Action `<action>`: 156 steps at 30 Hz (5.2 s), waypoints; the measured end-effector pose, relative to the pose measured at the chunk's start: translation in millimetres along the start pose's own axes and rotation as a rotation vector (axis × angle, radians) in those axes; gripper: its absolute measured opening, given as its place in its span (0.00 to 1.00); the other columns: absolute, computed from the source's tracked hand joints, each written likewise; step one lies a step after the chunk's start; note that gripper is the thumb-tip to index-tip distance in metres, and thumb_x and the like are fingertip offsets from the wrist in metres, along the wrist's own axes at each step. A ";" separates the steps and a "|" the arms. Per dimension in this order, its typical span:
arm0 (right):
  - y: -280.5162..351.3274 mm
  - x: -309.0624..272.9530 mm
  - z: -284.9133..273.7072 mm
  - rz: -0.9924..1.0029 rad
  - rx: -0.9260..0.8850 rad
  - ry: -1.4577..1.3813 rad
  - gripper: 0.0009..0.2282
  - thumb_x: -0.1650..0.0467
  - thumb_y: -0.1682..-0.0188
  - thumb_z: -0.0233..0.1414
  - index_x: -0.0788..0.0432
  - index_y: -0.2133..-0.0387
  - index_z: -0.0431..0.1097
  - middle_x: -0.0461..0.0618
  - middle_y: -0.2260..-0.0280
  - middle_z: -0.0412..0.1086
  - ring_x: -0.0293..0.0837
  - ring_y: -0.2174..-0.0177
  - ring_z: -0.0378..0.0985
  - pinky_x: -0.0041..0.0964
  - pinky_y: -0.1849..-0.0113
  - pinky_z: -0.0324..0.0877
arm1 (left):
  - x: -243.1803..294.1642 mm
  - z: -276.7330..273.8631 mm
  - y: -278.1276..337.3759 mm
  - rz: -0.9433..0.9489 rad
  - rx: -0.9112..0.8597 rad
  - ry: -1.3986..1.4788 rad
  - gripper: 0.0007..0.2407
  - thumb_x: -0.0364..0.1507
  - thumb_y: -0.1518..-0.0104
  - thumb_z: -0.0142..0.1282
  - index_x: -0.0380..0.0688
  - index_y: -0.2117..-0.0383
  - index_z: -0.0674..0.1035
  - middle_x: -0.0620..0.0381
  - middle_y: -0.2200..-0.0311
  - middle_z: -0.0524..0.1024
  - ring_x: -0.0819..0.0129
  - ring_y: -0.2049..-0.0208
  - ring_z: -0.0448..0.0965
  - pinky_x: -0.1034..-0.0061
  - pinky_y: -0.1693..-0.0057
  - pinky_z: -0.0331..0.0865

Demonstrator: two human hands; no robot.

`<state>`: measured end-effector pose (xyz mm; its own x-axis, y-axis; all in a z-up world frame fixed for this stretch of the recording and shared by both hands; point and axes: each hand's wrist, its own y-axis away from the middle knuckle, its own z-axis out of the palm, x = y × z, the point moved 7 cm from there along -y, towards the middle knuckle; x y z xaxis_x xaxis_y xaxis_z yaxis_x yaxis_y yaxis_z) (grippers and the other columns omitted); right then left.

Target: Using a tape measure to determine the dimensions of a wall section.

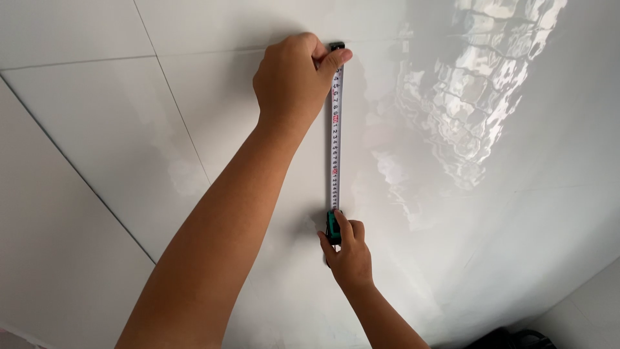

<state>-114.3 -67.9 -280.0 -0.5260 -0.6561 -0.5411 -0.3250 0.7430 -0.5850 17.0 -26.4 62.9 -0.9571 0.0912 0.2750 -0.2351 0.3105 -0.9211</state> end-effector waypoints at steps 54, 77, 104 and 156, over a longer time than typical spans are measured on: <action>-11.3 -18.6 14.1 0.741 -0.098 -0.962 0.20 0.62 0.38 0.43 0.59 0.37 0.55 0.54 0.50 0.61 0.42 0.62 0.67 0.37 0.59 0.69 | -19.6 28.4 145.7 0.546 0.029 -0.198 0.13 0.36 0.35 0.66 0.49 0.48 0.82 0.60 0.41 0.69 0.62 0.41 0.66 0.57 0.38 0.59; -13.3 -30.7 -0.7 0.866 -0.099 -1.053 0.19 0.62 0.39 0.42 0.56 0.38 0.55 0.56 0.60 0.63 0.42 0.67 0.66 0.34 0.70 0.62 | -56.0 58.4 172.1 0.761 -0.139 -0.355 0.32 0.53 0.33 0.64 0.62 0.25 0.68 0.66 0.24 0.60 0.65 0.22 0.52 0.57 0.21 0.37; 74.1 64.2 106.6 0.725 -0.073 -1.009 0.19 0.65 0.38 0.43 0.60 0.38 0.51 0.52 0.55 0.62 0.39 0.69 0.64 0.36 0.66 0.69 | -65.9 68.1 175.2 0.800 -0.179 -0.393 0.34 0.54 0.28 0.64 0.60 0.22 0.62 0.63 0.22 0.56 0.63 0.21 0.49 0.54 0.21 0.34; 158.7 140.9 147.0 1.100 -0.271 -0.906 0.20 0.75 0.39 0.46 0.60 0.32 0.60 0.57 0.42 0.68 0.51 0.58 0.85 0.42 0.52 0.83 | -61.6 67.7 174.2 0.803 -0.131 -0.396 0.32 0.51 0.28 0.71 0.62 0.23 0.68 0.66 0.22 0.58 0.66 0.22 0.51 0.56 0.20 0.31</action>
<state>-124.4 -61.8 -537.8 0.0317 0.4716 -0.8812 -0.2821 0.8500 0.4448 23.5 -42.1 -133.2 -0.8187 0.0019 -0.5742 0.5266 0.4012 -0.7495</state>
